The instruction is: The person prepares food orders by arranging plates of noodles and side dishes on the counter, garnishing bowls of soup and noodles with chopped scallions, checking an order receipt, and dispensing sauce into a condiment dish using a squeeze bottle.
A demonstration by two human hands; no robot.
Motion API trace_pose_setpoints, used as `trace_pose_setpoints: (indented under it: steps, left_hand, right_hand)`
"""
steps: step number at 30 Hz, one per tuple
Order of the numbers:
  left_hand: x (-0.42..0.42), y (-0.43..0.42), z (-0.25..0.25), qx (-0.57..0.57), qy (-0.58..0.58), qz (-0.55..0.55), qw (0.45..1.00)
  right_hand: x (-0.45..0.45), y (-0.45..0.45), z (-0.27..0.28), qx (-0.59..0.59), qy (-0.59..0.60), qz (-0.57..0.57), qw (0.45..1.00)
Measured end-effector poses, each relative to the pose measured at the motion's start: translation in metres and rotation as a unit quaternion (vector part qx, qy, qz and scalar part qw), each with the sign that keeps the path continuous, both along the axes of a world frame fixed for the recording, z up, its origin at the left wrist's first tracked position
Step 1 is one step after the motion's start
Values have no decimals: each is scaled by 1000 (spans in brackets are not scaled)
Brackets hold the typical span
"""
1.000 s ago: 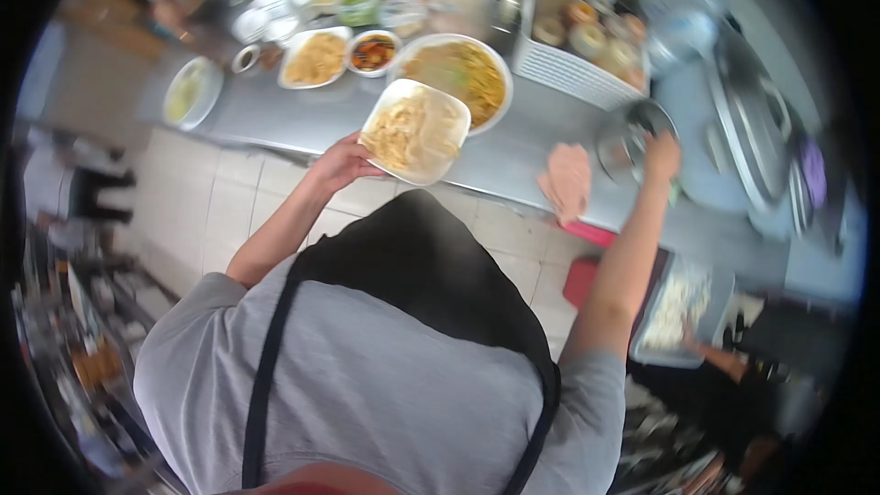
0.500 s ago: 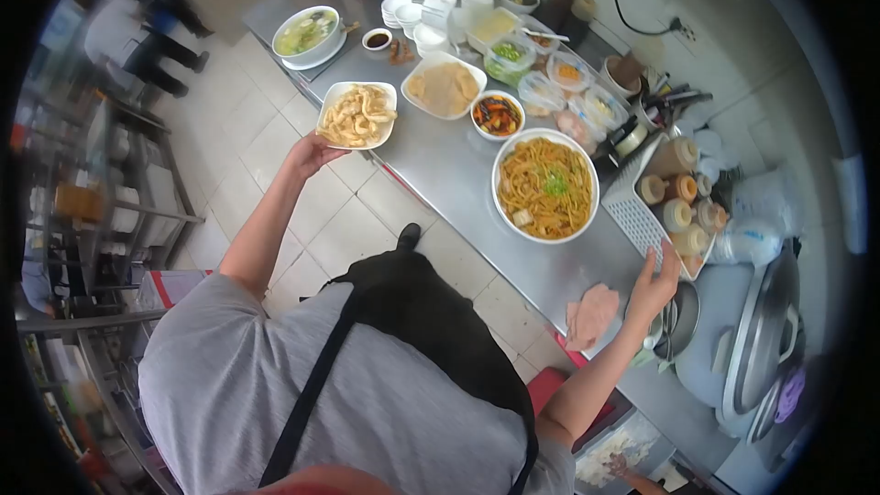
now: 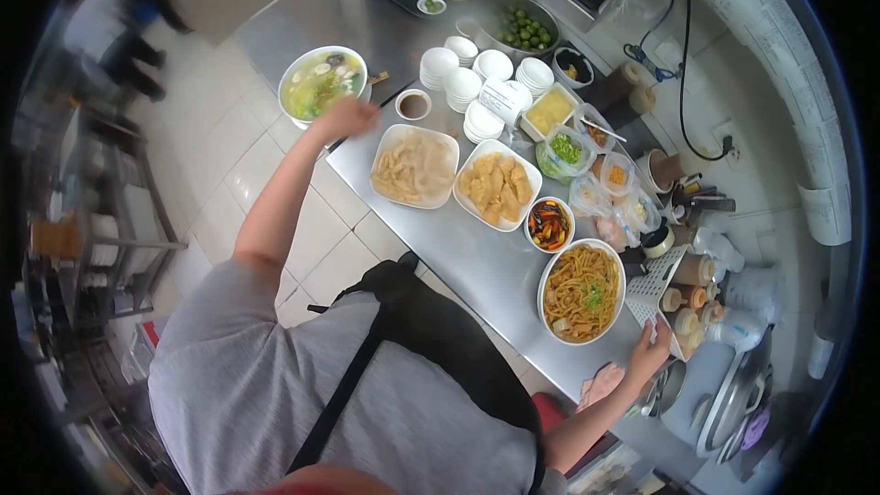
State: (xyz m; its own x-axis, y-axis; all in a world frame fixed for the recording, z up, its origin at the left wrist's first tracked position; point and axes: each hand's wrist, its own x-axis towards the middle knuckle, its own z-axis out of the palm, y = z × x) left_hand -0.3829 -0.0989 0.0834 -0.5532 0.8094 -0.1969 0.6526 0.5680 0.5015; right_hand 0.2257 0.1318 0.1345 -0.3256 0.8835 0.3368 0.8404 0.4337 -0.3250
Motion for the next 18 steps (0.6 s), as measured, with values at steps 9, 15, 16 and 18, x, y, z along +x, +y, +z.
trace_pose_setpoints:
  steps: [9, 15, 16, 18]
  left_hand:
    - [-128, 203, -71, -55, 291, -138, 945]
    - [-113, 212, -48, 72, 397, -249, 881]
    - [-107, 214, -41, 44, 365, -213, 905]
    - [-93, 205, -21, 33, 431, -234, 871]
  right_hand:
    - [5, -11, 73, 89, -20, -115, 989]
    - [79, -8, 76, 137, -6, -195, 971]
    - [89, 0, 74, 139, -7, -208, 968]
    - [108, 26, 58, 125, 23, -235, 964]
